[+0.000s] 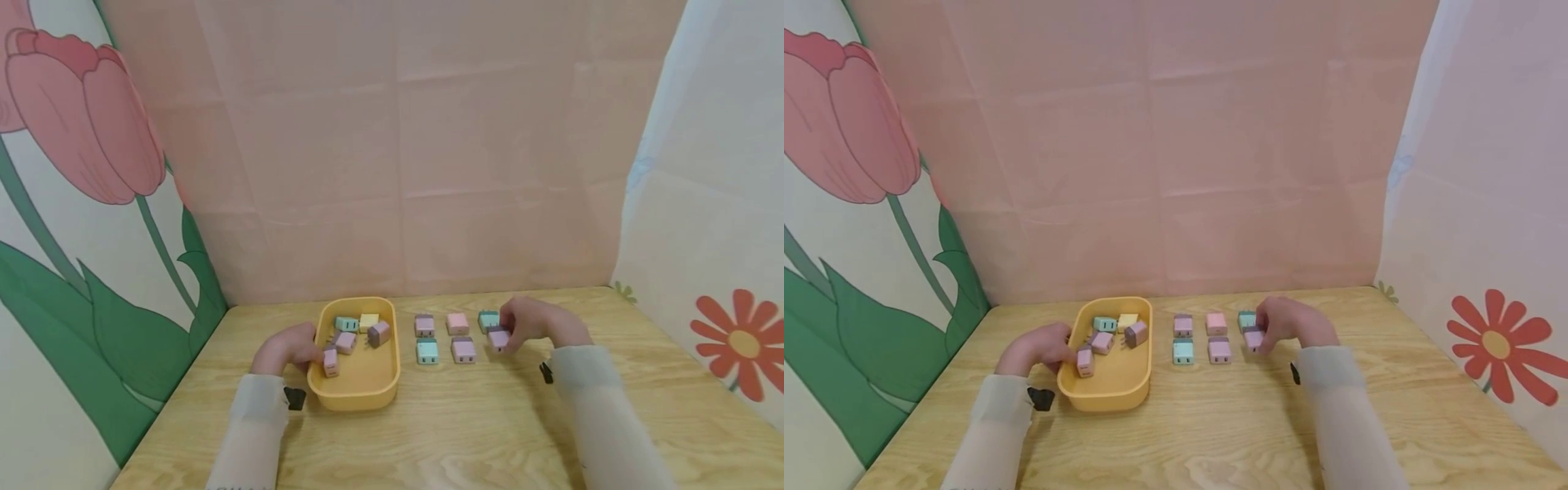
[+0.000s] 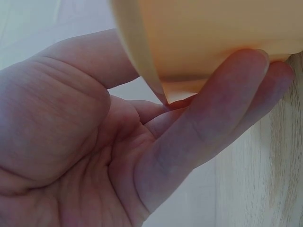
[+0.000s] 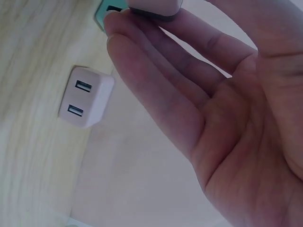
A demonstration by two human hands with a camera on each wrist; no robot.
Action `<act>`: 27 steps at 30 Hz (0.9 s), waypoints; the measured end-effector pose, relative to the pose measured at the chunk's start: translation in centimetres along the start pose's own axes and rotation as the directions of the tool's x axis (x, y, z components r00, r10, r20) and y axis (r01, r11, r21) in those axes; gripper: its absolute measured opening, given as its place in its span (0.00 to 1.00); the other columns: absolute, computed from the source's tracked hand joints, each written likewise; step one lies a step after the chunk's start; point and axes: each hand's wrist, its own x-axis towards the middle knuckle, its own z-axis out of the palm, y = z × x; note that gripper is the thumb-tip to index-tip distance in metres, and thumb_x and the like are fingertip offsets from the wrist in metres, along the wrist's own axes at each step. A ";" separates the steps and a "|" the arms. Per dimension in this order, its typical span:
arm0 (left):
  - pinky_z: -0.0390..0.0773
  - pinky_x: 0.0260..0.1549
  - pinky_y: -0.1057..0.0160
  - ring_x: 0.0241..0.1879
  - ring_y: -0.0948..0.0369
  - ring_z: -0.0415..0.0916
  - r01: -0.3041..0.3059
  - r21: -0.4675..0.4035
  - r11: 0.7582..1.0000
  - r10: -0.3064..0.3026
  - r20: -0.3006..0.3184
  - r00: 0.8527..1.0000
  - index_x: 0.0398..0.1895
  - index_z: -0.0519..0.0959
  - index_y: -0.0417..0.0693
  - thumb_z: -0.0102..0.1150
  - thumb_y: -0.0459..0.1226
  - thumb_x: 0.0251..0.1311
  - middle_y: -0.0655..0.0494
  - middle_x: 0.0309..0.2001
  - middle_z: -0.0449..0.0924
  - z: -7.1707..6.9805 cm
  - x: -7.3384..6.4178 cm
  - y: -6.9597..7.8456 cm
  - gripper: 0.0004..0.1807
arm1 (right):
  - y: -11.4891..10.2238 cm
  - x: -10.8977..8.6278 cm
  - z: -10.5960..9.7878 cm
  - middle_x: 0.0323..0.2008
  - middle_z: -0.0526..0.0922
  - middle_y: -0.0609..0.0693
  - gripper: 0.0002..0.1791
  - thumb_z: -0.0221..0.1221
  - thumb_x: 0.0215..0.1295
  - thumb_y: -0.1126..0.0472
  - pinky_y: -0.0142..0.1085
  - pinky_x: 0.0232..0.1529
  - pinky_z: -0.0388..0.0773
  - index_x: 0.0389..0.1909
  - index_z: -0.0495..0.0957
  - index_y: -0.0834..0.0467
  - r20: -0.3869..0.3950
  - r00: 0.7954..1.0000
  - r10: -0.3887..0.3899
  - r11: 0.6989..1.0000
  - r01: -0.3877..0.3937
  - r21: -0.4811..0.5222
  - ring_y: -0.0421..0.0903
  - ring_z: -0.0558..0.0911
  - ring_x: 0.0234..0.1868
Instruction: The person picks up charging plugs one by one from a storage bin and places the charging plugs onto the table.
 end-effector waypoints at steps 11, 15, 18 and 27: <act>0.88 0.42 0.58 0.35 0.57 0.87 0.010 -0.026 1.000 -0.010 0.001 1.000 0.52 0.81 0.37 0.68 0.34 0.60 0.48 0.39 0.88 0.1 0.0 -0.1 0.18 | -0.4 0.2 0.4 0.44 0.87 0.53 0.26 0.83 0.50 0.58 0.46 0.50 0.82 0.48 0.85 0.61 0.041 0.999 0.034 0.999 -0.032 -0.029 0.49 0.81 0.44; 0.88 0.42 0.57 0.35 0.57 0.87 0.000 -0.020 1.000 0.000 -0.002 1.000 0.51 0.81 0.37 0.68 0.34 0.59 0.48 0.39 0.88 0.1 -0.1 -0.2 0.17 | -0.5 0.1 0.6 0.45 0.87 0.53 0.26 0.83 0.50 0.59 0.47 0.50 0.82 0.47 0.84 0.61 0.036 0.999 0.040 0.999 -0.039 -0.022 0.49 0.81 0.45; 0.88 0.42 0.57 0.35 0.56 0.87 -0.005 -0.015 1.000 0.005 -0.002 1.000 0.51 0.81 0.37 0.68 0.34 0.59 0.48 0.39 0.88 0.1 -0.2 -0.2 0.17 | -0.4 0.2 0.7 0.46 0.87 0.53 0.26 0.83 0.50 0.58 0.48 0.50 0.82 0.48 0.84 0.60 0.036 0.998 0.057 0.998 -0.056 -0.024 0.49 0.81 0.45; 0.88 0.42 0.57 0.35 0.56 0.86 -0.008 -0.017 1.000 0.008 -0.001 1.000 0.50 0.81 0.37 0.68 0.34 0.59 0.48 0.40 0.88 0.1 -0.1 -0.2 0.17 | 0.2 0.4 0.9 0.47 0.86 0.52 0.27 0.84 0.51 0.55 0.51 0.52 0.81 0.49 0.84 0.58 0.042 0.994 0.099 0.995 -0.098 -0.019 0.50 0.80 0.47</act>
